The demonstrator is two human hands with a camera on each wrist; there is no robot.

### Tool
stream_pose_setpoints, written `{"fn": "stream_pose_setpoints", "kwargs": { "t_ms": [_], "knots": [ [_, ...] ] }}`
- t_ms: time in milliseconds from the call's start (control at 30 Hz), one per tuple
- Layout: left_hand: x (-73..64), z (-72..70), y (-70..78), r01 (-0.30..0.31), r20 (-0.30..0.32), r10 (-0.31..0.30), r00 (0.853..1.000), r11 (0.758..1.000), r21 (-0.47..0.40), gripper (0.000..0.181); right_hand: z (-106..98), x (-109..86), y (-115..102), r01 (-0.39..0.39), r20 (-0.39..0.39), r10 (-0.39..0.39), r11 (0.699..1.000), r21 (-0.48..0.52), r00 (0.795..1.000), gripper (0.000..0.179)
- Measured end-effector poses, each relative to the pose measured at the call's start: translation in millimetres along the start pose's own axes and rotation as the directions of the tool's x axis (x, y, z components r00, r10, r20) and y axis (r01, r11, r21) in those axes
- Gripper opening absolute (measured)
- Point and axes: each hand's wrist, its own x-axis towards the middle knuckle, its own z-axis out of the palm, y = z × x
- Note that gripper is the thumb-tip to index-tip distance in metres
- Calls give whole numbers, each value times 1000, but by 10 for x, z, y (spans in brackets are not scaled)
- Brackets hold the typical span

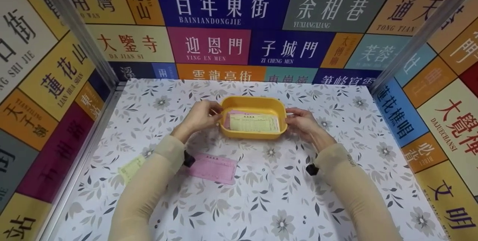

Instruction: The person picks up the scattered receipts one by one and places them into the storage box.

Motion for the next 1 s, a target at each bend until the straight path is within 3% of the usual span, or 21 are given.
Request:
{"fn": "stream_pose_setpoints", "kwargs": {
  "t_ms": [567,800,1000],
  "knots": [
    [-407,-248,-296,13,39,-17,999,996,92,31,3,-1,-11,1,-1,-1,1000,-24,1000,63],
    [-550,-204,-401,39,69,-48,997,992,118,35,-5,-14,-16,-16,-13,15,999,-46,1000,63],
    [-677,-152,-528,11,64,-20,998,991,137,33,-13,-1,-22,-17,-17,16,999,-51,1000,63]
  ]
}}
